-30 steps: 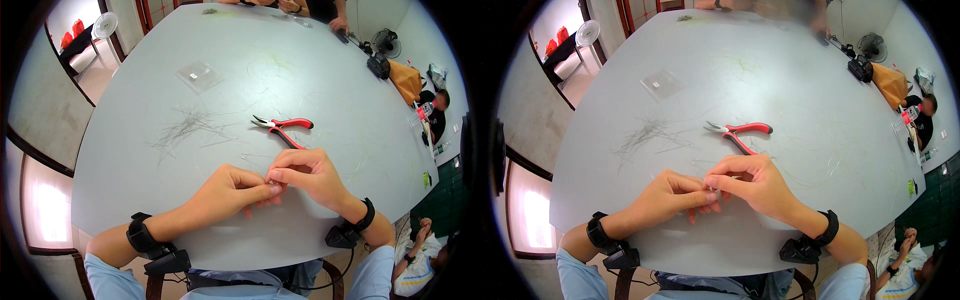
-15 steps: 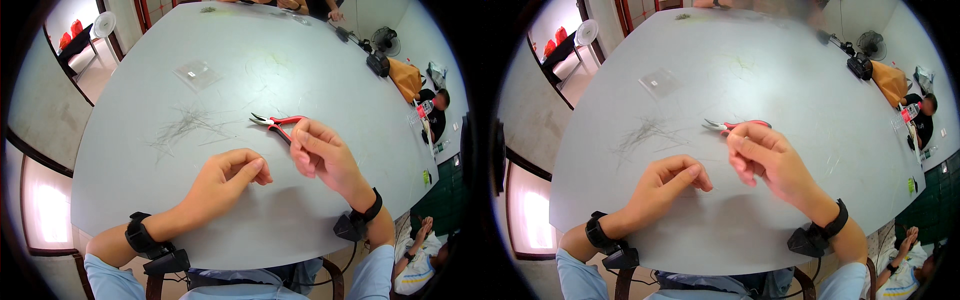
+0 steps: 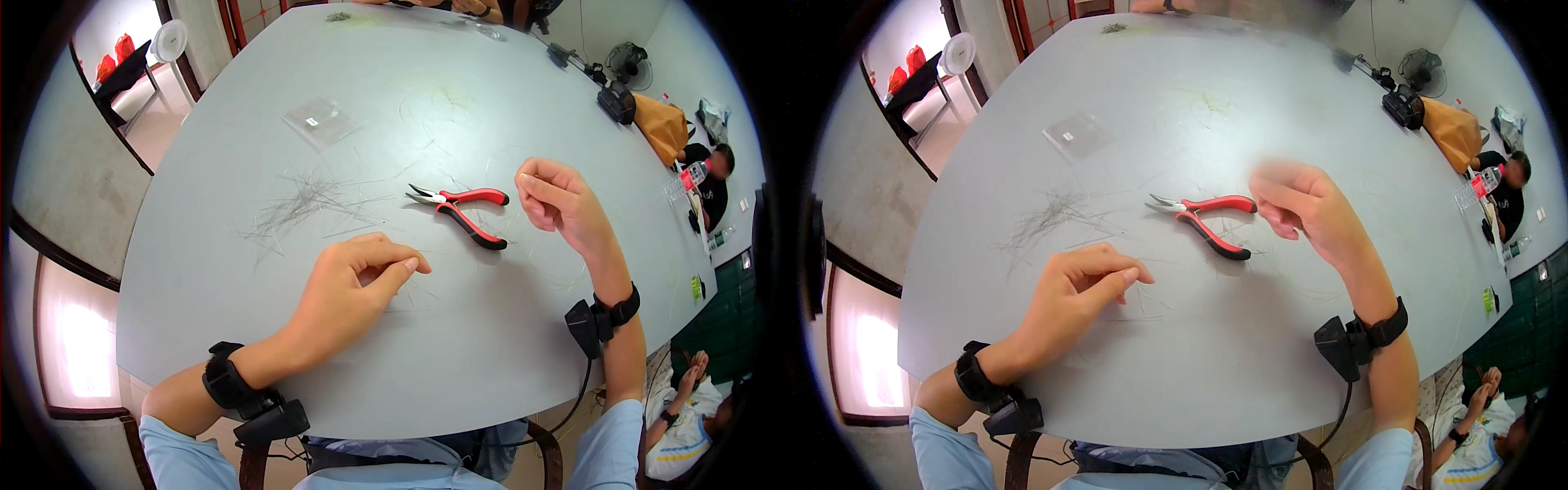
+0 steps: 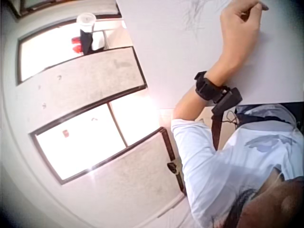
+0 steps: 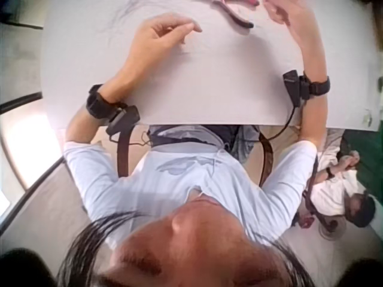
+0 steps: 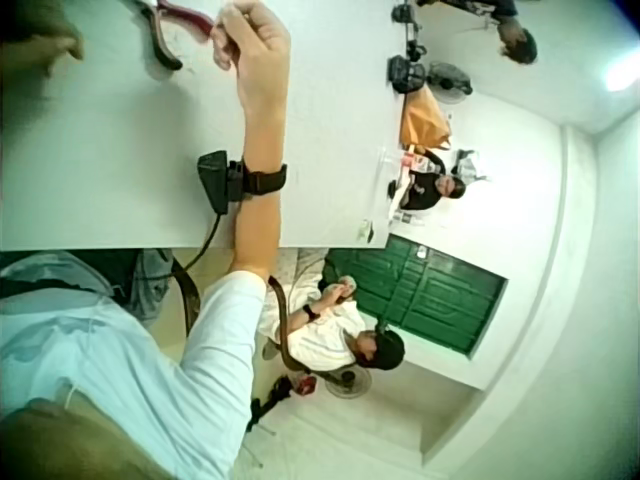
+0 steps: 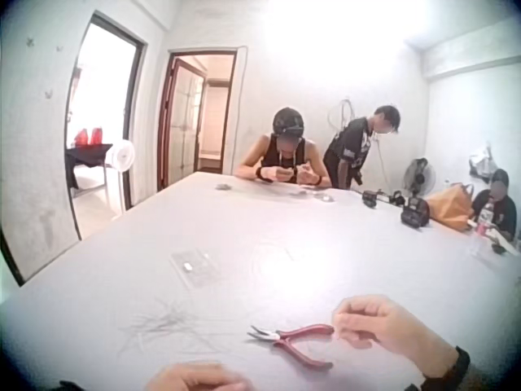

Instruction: The person threads a fishing line through a metal sleeve to form a loop and uses pliers to crimp the sleeve shut.

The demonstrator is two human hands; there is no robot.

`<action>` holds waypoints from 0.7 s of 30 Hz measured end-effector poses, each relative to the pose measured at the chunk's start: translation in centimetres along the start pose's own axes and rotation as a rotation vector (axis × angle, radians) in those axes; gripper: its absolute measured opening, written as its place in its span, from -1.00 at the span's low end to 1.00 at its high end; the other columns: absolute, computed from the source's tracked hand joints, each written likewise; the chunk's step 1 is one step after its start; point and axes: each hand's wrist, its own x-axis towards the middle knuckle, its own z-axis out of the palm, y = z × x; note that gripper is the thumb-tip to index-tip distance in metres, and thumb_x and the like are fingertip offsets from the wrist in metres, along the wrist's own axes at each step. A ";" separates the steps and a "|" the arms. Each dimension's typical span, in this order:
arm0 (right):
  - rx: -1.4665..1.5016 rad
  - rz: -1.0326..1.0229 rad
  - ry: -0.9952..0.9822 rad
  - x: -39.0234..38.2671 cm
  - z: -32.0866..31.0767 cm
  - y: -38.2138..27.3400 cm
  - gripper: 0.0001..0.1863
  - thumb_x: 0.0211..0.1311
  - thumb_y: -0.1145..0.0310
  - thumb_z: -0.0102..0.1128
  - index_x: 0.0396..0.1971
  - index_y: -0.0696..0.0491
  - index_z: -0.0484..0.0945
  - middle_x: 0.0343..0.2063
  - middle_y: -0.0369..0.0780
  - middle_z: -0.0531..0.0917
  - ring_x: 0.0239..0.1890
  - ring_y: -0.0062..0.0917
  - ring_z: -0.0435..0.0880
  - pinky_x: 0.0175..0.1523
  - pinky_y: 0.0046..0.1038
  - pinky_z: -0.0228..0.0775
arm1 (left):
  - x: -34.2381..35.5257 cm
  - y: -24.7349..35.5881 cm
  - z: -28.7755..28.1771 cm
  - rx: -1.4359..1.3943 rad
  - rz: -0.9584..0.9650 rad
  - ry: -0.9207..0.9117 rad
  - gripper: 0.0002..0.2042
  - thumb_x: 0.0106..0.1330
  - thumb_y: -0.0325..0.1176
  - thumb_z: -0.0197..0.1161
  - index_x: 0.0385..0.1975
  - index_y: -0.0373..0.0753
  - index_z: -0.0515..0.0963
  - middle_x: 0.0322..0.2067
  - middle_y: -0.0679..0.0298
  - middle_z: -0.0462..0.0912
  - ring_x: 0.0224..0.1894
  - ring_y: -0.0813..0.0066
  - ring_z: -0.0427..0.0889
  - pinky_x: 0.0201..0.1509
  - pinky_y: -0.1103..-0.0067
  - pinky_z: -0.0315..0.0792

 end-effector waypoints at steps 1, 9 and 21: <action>0.001 0.000 0.000 0.1 -0.3 0.0 -0.78 0.24 0.36 -0.03 -0.60 0.06 0.36 -0.72 -0.40 0.29 -0.72 -0.75 0.14 -0.61 -0.68 -0.04 | 0.0 -0.1 0.0 0.033 0.016 0.000 -0.83 0.24 -0.41 0.08 -0.40 -0.35 0.59 -0.52 0.36 0.45 -0.48 0.68 0.38 -0.40 0.73 0.27; -0.049 -0.001 0.029 0.1 -1.5 0.1 -0.85 0.17 0.44 -0.07 -0.60 0.05 0.38 -0.73 -0.40 0.30 -0.73 -0.76 0.16 -0.62 -0.70 -0.05 | 0.1 0.1 -0.1 0.063 0.028 0.028 -0.83 0.22 -0.42 0.07 -0.42 -0.35 0.60 -0.51 0.35 0.47 -0.53 0.67 0.37 -0.47 0.73 0.24; -0.015 0.048 0.115 0.7 -2.9 0.9 -0.83 0.17 0.43 -0.05 -0.62 0.03 0.37 -0.74 -0.43 0.27 -0.69 -0.78 0.15 -0.62 -0.70 -0.04 | 0.0 0.2 -0.2 0.089 0.013 0.014 -0.84 0.19 -0.44 0.08 -0.46 -0.34 0.60 -0.52 0.33 0.49 -0.54 0.67 0.38 -0.49 0.73 0.24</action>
